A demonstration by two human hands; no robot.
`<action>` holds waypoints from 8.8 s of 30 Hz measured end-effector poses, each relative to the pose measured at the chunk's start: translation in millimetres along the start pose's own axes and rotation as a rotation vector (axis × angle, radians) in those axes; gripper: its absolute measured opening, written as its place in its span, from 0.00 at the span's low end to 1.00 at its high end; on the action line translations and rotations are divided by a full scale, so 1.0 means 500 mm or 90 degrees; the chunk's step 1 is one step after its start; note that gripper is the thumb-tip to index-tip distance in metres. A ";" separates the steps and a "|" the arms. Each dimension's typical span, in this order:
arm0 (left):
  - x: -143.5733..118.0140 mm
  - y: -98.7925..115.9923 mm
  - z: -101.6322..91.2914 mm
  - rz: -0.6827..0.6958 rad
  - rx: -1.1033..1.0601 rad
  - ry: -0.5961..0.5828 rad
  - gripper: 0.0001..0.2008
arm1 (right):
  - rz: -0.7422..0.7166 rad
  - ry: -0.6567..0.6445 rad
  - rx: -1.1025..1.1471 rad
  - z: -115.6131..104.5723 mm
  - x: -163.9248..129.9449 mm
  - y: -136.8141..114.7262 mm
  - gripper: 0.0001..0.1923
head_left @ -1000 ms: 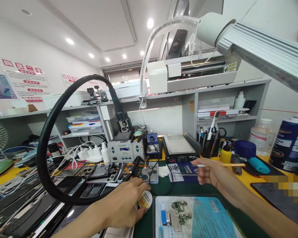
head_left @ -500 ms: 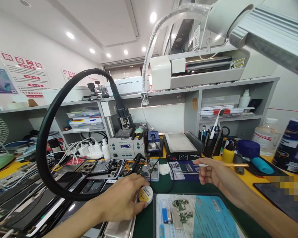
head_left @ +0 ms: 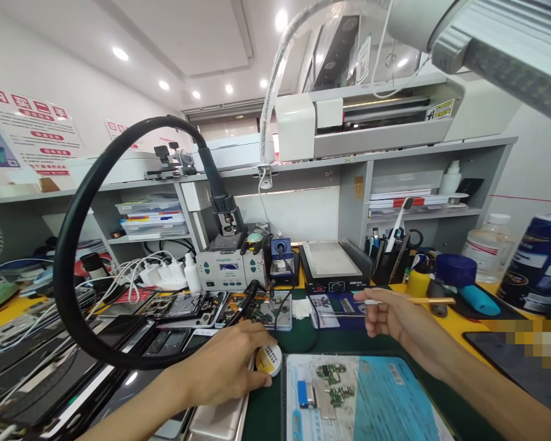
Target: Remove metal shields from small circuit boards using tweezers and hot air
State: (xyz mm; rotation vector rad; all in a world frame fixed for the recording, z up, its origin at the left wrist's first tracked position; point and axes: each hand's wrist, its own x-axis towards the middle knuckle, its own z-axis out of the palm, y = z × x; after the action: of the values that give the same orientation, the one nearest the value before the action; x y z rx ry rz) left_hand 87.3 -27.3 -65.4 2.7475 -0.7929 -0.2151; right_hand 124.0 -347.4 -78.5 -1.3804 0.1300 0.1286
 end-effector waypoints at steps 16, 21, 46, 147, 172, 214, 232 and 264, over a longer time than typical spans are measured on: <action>-0.130 -0.026 0.063 0.083 0.334 0.047 0.31 | -0.009 -0.029 0.033 -0.005 0.006 0.012 0.09; -0.127 -0.036 0.086 0.100 0.417 0.081 0.32 | -0.007 -0.036 0.035 -0.006 0.008 0.013 0.09; -0.125 -0.031 0.076 0.043 0.376 0.050 0.35 | -0.010 -0.064 0.028 0.004 -0.006 0.006 0.10; 0.205 0.164 -0.001 -0.013 -0.639 0.155 0.20 | -0.228 -0.181 -0.134 -0.004 -0.018 -0.013 0.21; 0.224 0.196 0.016 0.004 -0.646 0.205 0.21 | -0.432 -0.050 -0.328 0.001 -0.020 0.012 0.09; 0.231 0.204 0.036 -0.049 -0.716 0.250 0.16 | -0.790 0.106 -0.607 0.000 -0.011 0.039 0.08; 0.234 0.212 0.042 -0.061 -0.680 0.266 0.16 | -0.812 0.121 -0.692 -0.001 -0.012 0.040 0.08; 0.235 0.219 0.042 -0.049 -0.656 0.269 0.18 | -0.820 0.121 -0.752 0.001 -0.022 0.033 0.10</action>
State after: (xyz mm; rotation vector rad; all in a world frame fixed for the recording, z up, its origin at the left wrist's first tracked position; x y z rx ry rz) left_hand 126.6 -184.4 -60.4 1.7462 -0.3070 -0.0272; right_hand 110.3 -344.2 -92.5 -2.3664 -0.8071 -1.1732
